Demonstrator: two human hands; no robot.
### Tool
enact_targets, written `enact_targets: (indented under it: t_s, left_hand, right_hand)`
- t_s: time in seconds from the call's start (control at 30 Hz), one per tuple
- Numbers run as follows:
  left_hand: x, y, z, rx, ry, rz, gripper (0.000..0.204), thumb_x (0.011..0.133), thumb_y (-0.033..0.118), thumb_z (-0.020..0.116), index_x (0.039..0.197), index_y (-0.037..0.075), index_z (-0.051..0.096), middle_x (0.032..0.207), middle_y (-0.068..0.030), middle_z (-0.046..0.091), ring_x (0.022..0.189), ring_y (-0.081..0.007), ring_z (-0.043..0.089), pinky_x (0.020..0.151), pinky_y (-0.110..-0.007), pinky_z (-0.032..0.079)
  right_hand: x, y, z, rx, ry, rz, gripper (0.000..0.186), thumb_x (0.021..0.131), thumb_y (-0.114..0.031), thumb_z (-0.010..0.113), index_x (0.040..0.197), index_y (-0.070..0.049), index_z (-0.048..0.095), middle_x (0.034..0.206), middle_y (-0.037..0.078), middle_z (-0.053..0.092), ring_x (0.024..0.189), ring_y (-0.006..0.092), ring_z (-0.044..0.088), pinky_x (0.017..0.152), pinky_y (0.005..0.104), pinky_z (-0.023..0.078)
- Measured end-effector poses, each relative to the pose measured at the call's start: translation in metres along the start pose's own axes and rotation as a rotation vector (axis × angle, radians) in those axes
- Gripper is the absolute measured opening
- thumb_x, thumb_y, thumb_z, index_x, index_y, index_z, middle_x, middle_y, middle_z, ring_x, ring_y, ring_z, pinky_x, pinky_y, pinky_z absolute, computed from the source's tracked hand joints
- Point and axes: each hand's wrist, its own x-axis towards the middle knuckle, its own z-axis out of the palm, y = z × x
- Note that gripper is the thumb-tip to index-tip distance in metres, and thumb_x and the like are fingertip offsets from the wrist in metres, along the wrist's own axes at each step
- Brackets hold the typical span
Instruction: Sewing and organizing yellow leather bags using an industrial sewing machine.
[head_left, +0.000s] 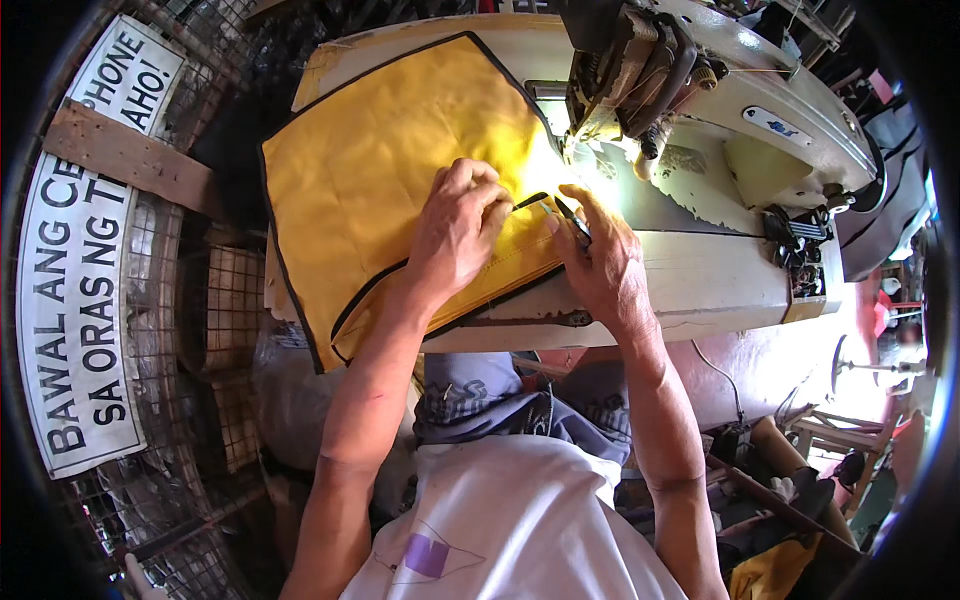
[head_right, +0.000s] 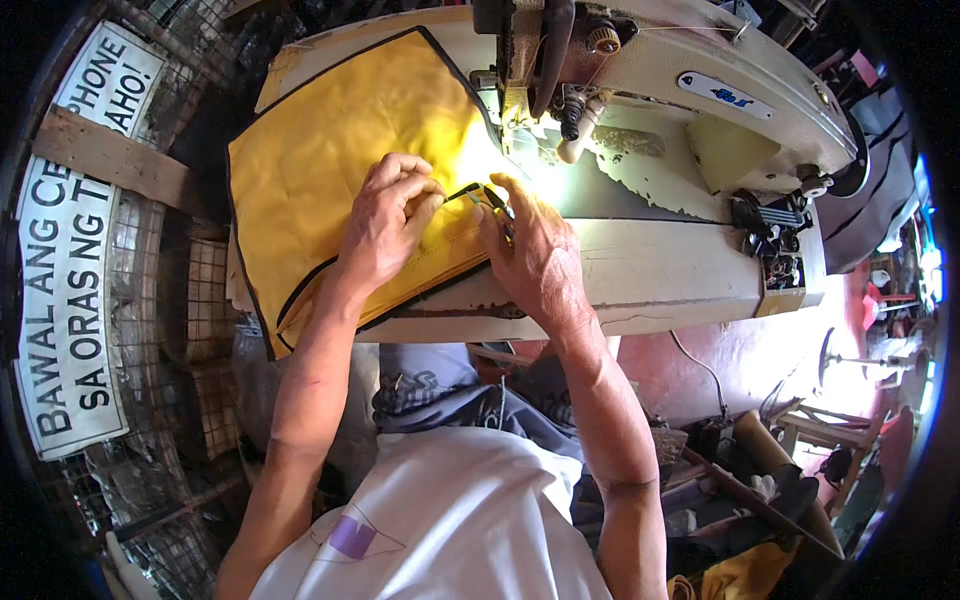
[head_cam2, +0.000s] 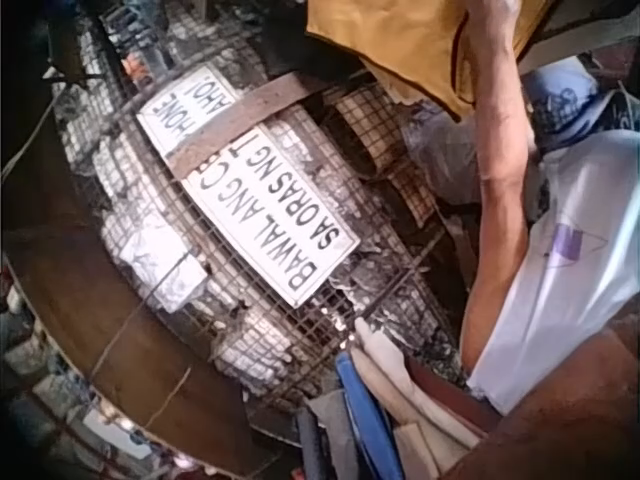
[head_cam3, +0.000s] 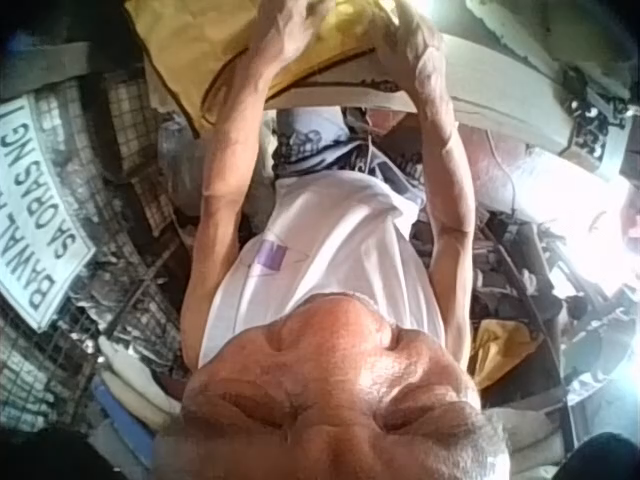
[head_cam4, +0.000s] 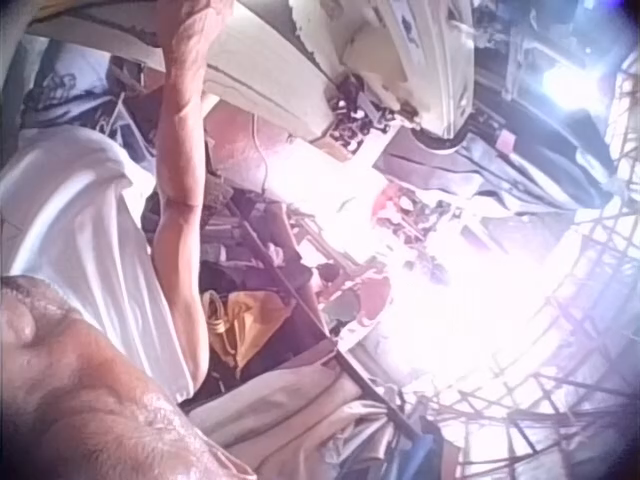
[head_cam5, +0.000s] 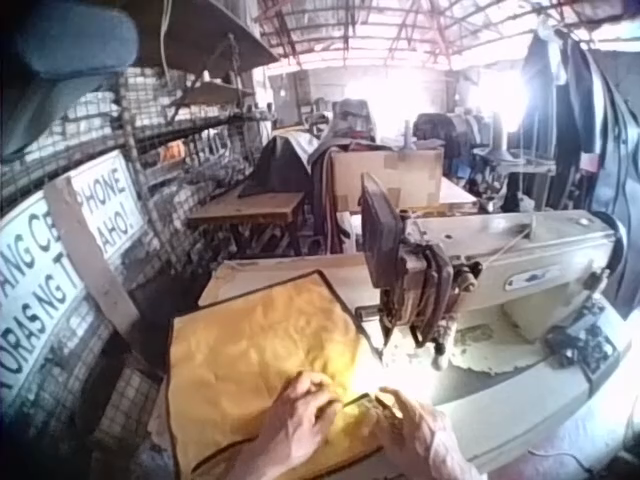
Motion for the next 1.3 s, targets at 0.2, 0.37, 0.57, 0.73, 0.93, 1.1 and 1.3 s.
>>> enact_targets:
  t_s: [0.2, 0.37, 0.57, 0.73, 0.93, 1.1, 1.3]
  left_hand:
    - [-0.004, 0.011, 0.002, -0.057, 0.181, -0.157, 0.007, 0.089, -0.001, 0.066, 0.095, 0.001, 0.063, 0.093, -0.0159, 0.059, 0.085, -0.0347, 0.06, 0.075, -0.042, 0.05]
    - [-0.005, 0.009, -0.002, -0.196, 0.285, -0.209, 0.011, 0.09, -0.003, 0.064, 0.1, 0.0, 0.063, 0.086, -0.0169, 0.063, 0.077, -0.0346, 0.063, 0.068, -0.041, 0.05]
    - [-0.004, 0.007, 0.001, -0.249, 0.282, -0.193, 0.012, 0.09, -0.006, 0.062, 0.1, 0.0, 0.063, 0.087, -0.0172, 0.063, 0.078, -0.0344, 0.063, 0.068, -0.041, 0.05]
    - [-0.006, 0.006, 0.001, -0.225, 0.276, -0.226, 0.012, 0.093, -0.005, 0.062, 0.103, 0.001, 0.065, 0.089, -0.0128, 0.066, 0.079, -0.0243, 0.065, 0.073, -0.033, 0.052]
    - [-0.005, 0.003, 0.005, -0.276, 0.295, -0.139, 0.012, 0.091, -0.005, 0.061, 0.102, 0.001, 0.061, 0.088, -0.0169, 0.061, 0.077, -0.0346, 0.062, 0.067, -0.041, 0.05]
    - [-0.009, 0.011, -0.014, -0.391, 0.472, -0.212, 0.008, 0.099, -0.001, 0.054, 0.106, 0.0, 0.058, 0.089, -0.0123, 0.059, 0.079, -0.0231, 0.061, 0.074, -0.032, 0.05]
    - [-0.089, 0.013, -0.124, 0.017, 0.225, -0.409, 0.025, 0.096, 0.002, 0.061, 0.121, -0.002, 0.057, 0.117, -0.0115, 0.062, 0.104, -0.0206, 0.062, 0.094, -0.032, 0.049]
  right_hand:
    - [0.014, -0.001, -0.004, -0.014, -0.126, -0.012, 0.027, 0.091, -0.02, 0.068, 0.111, -0.003, 0.061, 0.09, 0.017, 0.067, 0.081, 0.0367, 0.066, 0.072, 0.0456, 0.052]
    - [0.03, -0.005, 0.005, 0.084, -0.222, -0.073, 0.024, 0.089, -0.023, 0.069, 0.102, -0.003, 0.067, 0.096, 0.016, 0.066, 0.091, 0.0363, 0.065, 0.078, 0.045, 0.052]
    - [0.034, -0.007, 0.011, 0.104, -0.237, -0.084, 0.025, 0.089, -0.023, 0.069, 0.103, -0.003, 0.069, 0.096, 0.016, 0.065, 0.089, 0.0358, 0.065, 0.077, 0.0428, 0.053]
    - [0.034, -0.005, 0.009, 0.161, -0.269, -0.035, 0.023, 0.087, -0.022, 0.072, 0.101, -0.003, 0.069, 0.092, 0.014, 0.064, 0.086, 0.034, 0.065, 0.076, 0.0414, 0.053]
    - [0.033, -0.005, 0.02, 0.072, -0.24, -0.146, 0.023, 0.087, -0.017, 0.075, 0.104, -0.002, 0.07, 0.093, 0.012, 0.065, 0.084, 0.0264, 0.066, 0.075, 0.0372, 0.052]
    - [0.025, -0.004, 0.018, 0.146, -0.176, -0.087, 0.023, 0.087, -0.013, 0.074, 0.106, -0.001, 0.069, 0.09, 0.01, 0.065, 0.08, 0.0226, 0.064, 0.074, 0.036, 0.051]
    - [0.017, -0.021, 0.015, 0.122, -0.164, -0.117, 0.054, 0.079, -0.03, 0.083, 0.121, -0.003, 0.064, 0.091, 0.014, 0.065, 0.081, 0.0294, 0.066, 0.073, 0.0402, 0.053]
